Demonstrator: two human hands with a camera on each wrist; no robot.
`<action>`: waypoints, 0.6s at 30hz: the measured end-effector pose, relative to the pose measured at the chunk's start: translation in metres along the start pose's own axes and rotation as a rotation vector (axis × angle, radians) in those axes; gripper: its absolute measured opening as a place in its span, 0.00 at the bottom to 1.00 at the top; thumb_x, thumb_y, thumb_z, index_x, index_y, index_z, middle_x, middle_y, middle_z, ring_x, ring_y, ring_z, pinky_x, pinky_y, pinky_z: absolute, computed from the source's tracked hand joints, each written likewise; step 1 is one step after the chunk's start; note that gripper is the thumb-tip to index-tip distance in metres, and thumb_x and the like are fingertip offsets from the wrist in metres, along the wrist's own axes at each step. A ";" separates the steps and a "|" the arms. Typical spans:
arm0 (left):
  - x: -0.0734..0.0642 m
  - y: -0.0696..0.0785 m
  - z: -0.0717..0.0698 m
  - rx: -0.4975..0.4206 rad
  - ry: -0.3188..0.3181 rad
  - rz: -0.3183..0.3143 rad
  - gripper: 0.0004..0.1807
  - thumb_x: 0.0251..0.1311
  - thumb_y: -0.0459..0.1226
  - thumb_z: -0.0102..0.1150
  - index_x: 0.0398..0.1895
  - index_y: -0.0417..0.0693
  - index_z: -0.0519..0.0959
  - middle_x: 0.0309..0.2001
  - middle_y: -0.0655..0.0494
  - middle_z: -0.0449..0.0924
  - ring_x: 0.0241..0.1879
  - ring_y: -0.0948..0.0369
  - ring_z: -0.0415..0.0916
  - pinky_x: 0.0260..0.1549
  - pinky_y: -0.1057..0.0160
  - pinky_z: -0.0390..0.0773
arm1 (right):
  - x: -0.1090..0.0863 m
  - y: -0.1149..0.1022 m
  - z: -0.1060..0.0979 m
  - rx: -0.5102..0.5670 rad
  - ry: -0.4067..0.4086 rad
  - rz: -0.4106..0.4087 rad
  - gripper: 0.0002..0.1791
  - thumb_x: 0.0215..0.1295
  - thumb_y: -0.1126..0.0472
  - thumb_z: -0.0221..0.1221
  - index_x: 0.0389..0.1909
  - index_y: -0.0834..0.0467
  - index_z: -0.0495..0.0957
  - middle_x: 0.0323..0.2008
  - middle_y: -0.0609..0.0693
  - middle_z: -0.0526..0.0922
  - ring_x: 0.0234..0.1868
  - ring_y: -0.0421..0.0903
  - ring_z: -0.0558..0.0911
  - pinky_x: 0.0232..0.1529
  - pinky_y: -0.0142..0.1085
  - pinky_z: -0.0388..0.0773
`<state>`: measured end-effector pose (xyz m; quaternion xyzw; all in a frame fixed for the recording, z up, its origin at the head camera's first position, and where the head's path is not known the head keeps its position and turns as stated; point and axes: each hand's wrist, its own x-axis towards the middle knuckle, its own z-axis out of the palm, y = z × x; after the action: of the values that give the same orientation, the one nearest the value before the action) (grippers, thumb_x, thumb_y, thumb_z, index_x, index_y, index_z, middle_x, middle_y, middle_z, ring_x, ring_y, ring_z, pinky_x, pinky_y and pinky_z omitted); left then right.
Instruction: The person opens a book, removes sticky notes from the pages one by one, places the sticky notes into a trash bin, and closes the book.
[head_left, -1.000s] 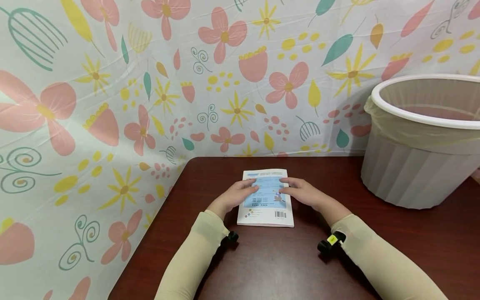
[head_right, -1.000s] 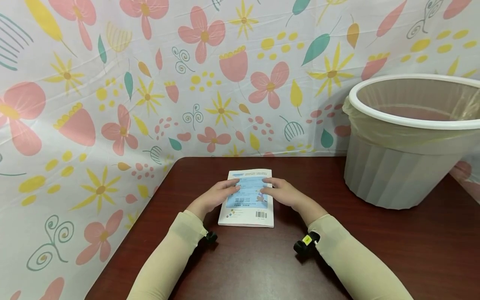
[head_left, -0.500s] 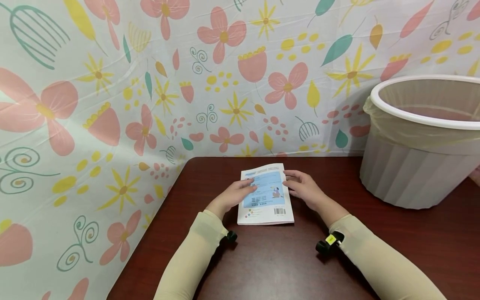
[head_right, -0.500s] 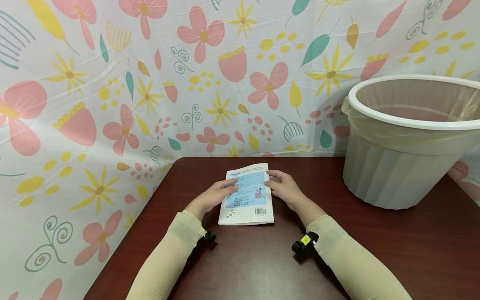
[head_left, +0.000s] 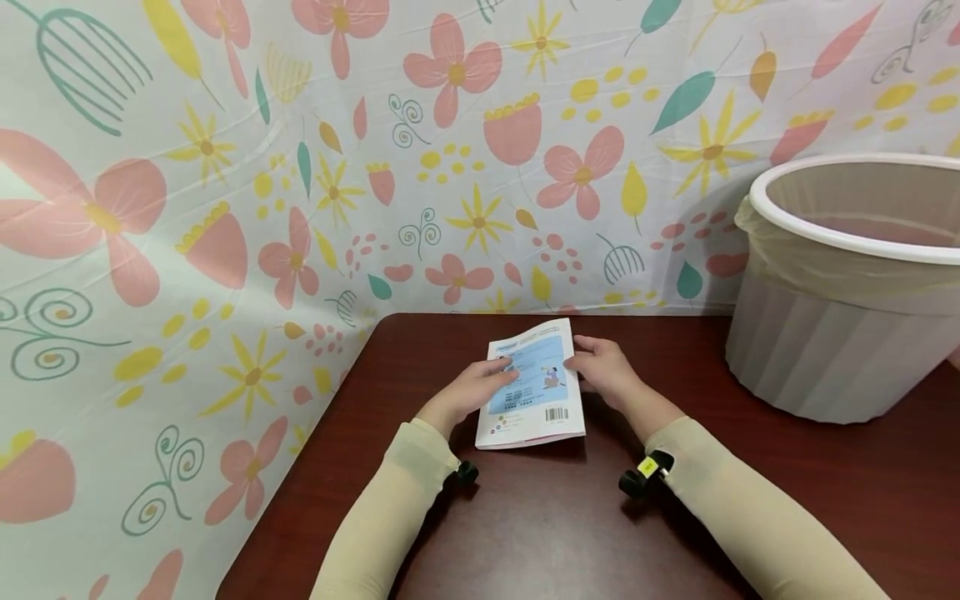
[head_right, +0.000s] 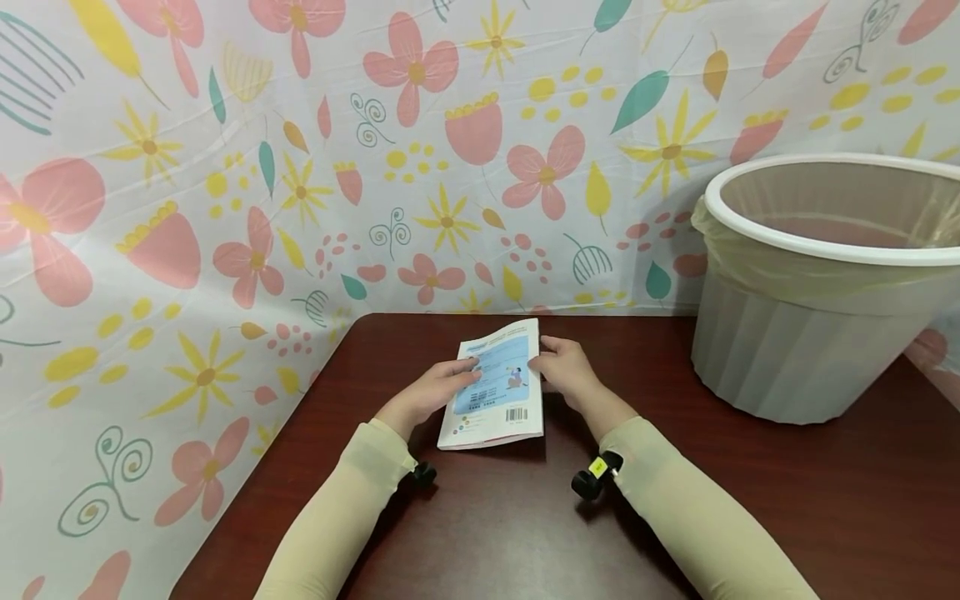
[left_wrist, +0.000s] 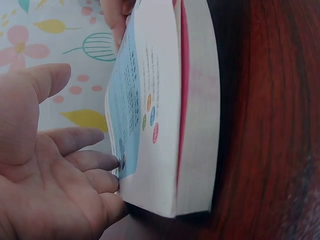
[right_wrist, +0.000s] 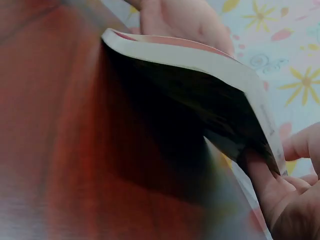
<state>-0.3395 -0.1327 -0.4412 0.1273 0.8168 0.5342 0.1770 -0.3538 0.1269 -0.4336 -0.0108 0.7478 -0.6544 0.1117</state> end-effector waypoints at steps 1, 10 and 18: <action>0.000 0.000 0.000 0.005 0.004 0.002 0.38 0.73 0.57 0.54 0.80 0.52 0.62 0.80 0.55 0.60 0.79 0.54 0.57 0.76 0.47 0.61 | 0.002 -0.001 0.000 -0.008 0.000 0.005 0.39 0.72 0.64 0.56 0.81 0.64 0.53 0.68 0.68 0.75 0.45 0.44 0.87 0.44 0.40 0.88; -0.002 0.000 -0.005 0.042 0.014 0.001 0.38 0.74 0.57 0.53 0.79 0.47 0.62 0.81 0.52 0.57 0.81 0.50 0.53 0.77 0.44 0.59 | 0.015 -0.002 0.011 -0.275 -0.069 -0.004 0.38 0.72 0.62 0.58 0.79 0.63 0.55 0.50 0.67 0.84 0.31 0.48 0.89 0.31 0.45 0.88; -0.003 0.000 -0.004 0.029 -0.013 0.004 0.38 0.75 0.57 0.51 0.80 0.49 0.61 0.82 0.53 0.57 0.80 0.49 0.56 0.77 0.43 0.59 | 0.016 0.004 0.005 -0.440 -0.064 0.008 0.36 0.72 0.62 0.57 0.76 0.64 0.54 0.44 0.65 0.81 0.21 0.47 0.83 0.17 0.39 0.77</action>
<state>-0.3390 -0.1372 -0.4391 0.1352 0.8230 0.5218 0.1794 -0.3683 0.1203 -0.4407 -0.0529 0.8687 -0.4743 0.1328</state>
